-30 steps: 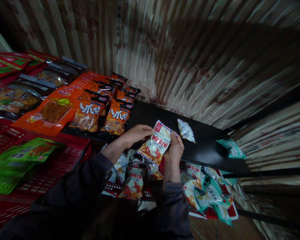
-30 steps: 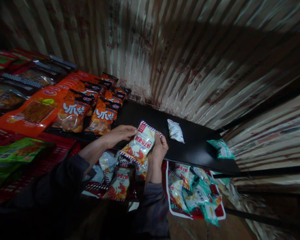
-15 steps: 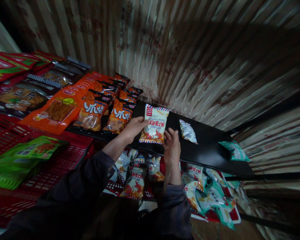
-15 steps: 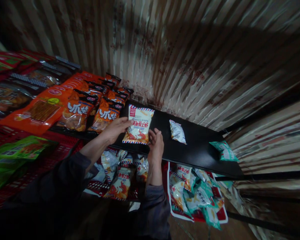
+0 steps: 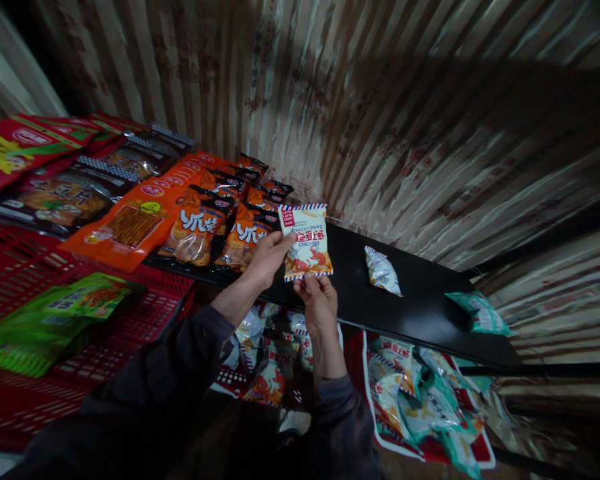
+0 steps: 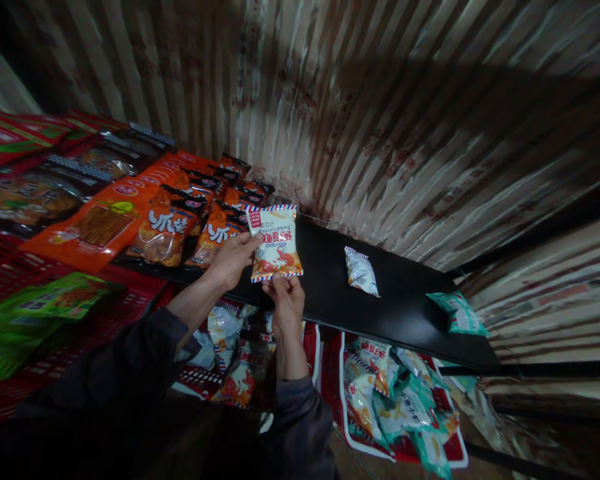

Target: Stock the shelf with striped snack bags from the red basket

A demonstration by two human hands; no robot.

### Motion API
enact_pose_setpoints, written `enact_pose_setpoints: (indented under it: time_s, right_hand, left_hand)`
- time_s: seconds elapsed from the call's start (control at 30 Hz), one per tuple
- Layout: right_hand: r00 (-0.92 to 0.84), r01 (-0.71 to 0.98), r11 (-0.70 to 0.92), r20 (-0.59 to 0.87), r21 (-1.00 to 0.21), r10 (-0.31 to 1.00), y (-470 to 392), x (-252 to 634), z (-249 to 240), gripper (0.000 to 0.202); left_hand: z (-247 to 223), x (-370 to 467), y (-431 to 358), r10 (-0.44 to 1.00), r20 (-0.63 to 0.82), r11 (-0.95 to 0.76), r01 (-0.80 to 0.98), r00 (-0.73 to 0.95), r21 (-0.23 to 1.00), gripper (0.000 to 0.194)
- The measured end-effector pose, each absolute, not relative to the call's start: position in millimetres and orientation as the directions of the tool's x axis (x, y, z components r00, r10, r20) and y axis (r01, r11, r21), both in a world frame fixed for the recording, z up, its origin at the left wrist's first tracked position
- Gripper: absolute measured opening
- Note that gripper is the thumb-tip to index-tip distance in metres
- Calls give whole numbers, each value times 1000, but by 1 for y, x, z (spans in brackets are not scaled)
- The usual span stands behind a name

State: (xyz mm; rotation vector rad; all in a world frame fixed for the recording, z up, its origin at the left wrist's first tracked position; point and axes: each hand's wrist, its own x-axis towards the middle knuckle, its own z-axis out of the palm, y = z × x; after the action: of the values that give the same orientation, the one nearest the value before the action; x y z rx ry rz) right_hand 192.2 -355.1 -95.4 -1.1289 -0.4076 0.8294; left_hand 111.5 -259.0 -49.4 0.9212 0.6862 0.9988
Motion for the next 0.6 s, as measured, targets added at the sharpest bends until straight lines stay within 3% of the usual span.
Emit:
enact_pose_setpoints:
  time_s: [0.37, 0.6]
  right_hand:
    - [649, -290, 189, -47, -938, 759, -355, 187, -97, 32]
    - [755, -233, 292, 16, -928, 655, -356, 193, -93, 34]
  left_hand:
    - [-46, 108, -259, 919, -120, 286, -426, 377, 858, 41]
    - [-48, 108, -255, 900, -129, 327, -450, 416, 831, 36]
